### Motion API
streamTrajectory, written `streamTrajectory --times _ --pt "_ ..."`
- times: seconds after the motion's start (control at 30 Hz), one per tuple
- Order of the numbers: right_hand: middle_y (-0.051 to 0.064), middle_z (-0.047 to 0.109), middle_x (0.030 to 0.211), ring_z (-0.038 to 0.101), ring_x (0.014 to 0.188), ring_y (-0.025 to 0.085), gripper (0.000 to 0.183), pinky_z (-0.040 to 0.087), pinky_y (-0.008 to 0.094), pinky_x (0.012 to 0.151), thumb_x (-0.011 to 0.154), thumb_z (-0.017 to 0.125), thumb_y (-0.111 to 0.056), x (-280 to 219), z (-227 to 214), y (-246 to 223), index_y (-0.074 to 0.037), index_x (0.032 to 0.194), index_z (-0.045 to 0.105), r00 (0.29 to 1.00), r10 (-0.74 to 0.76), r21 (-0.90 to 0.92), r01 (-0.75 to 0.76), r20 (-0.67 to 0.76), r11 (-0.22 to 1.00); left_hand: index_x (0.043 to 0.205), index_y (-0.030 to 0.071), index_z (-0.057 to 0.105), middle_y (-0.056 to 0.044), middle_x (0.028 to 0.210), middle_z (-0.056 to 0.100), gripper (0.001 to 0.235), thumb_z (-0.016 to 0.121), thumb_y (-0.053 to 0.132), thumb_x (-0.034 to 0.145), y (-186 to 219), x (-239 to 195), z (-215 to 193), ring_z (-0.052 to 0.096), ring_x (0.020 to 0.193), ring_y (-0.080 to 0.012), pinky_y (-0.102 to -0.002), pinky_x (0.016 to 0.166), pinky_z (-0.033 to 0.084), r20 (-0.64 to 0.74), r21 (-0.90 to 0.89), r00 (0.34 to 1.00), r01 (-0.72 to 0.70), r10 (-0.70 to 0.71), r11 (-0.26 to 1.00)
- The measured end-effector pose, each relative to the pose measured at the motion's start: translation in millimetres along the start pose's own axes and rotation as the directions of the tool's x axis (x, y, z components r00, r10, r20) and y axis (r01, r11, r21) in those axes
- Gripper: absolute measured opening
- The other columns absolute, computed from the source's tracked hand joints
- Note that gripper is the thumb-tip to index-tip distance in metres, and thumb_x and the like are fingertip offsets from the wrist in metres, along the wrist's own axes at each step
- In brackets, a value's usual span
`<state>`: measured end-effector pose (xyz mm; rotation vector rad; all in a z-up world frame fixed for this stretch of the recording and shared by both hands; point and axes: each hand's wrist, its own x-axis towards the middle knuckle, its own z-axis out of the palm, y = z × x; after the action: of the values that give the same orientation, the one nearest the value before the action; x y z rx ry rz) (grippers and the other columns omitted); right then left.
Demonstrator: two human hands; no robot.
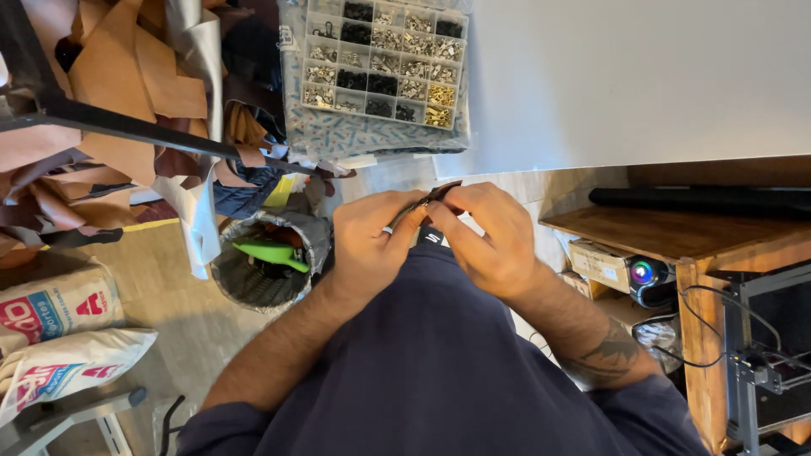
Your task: Attaching metal rivets to a leather strap with a zipper
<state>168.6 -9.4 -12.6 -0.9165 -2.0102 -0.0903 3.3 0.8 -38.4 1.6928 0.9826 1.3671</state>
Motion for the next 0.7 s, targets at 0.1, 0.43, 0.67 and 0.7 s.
streamTrajectory --times 0.1,0.43,0.67,0.7 --pt "0.016 0.064 0.084 0.061 0.065 0.029 0.011 0.054 0.035 0.054 0.096 0.066 0.009 -5 -1 0 0.004 0.092 0.075 1.0 0.025 0.04 -0.025 0.001 0.999 0.09 -0.001 0.076 -0.014 0.068 0.071 0.006 0.072 -0.003 0.093 8 -1 -1 0.074 0.067 -0.0379 -0.037 0.058 0.059 0.036 -0.019 0.998 0.052 -0.051 0.998" --pt "0.015 0.067 0.087 0.063 0.067 0.029 0.009 0.055 0.035 0.055 0.097 0.067 0.006 -8 -2 -3 0.003 0.097 0.076 0.995 0.1 0.11 -0.101 0.015 0.989 0.083 0.003 0.075 -0.008 0.057 0.065 0.023 0.062 0.006 0.101 -1 -5 -6 0.063 0.057 -0.0124 -0.027 0.055 0.052 0.08 -0.151 0.983 0.176 -0.165 0.973" --pt "0.016 0.068 0.089 0.067 0.07 0.032 0.015 0.055 0.041 0.056 0.101 0.064 -0.003 -40 7 -4 0.002 0.092 0.076 0.993 0.09 0.14 -0.1 0.077 0.985 0.078 0.003 0.073 0.001 0.053 0.051 0.028 0.061 0.004 0.103 -56 -11 -15 0.044 0.064 -0.006 -0.026 0.06 0.046 -0.08 -0.123 0.933 0.34 -0.351 0.932" --pt "0.015 0.068 0.088 0.067 0.069 0.031 0.016 0.055 0.04 0.055 0.101 0.064 -0.004 -44 8 -4 0.002 0.091 0.076 0.991 0.112 0.173 -0.123 0.073 0.977 0.08 0.0 0.072 0.002 0.056 0.051 0.027 0.06 0.002 0.103 -73 -16 -19 0.043 0.068 -0.0056 -0.026 0.063 0.047 -0.117 -0.167 0.915 0.365 -0.386 0.916"
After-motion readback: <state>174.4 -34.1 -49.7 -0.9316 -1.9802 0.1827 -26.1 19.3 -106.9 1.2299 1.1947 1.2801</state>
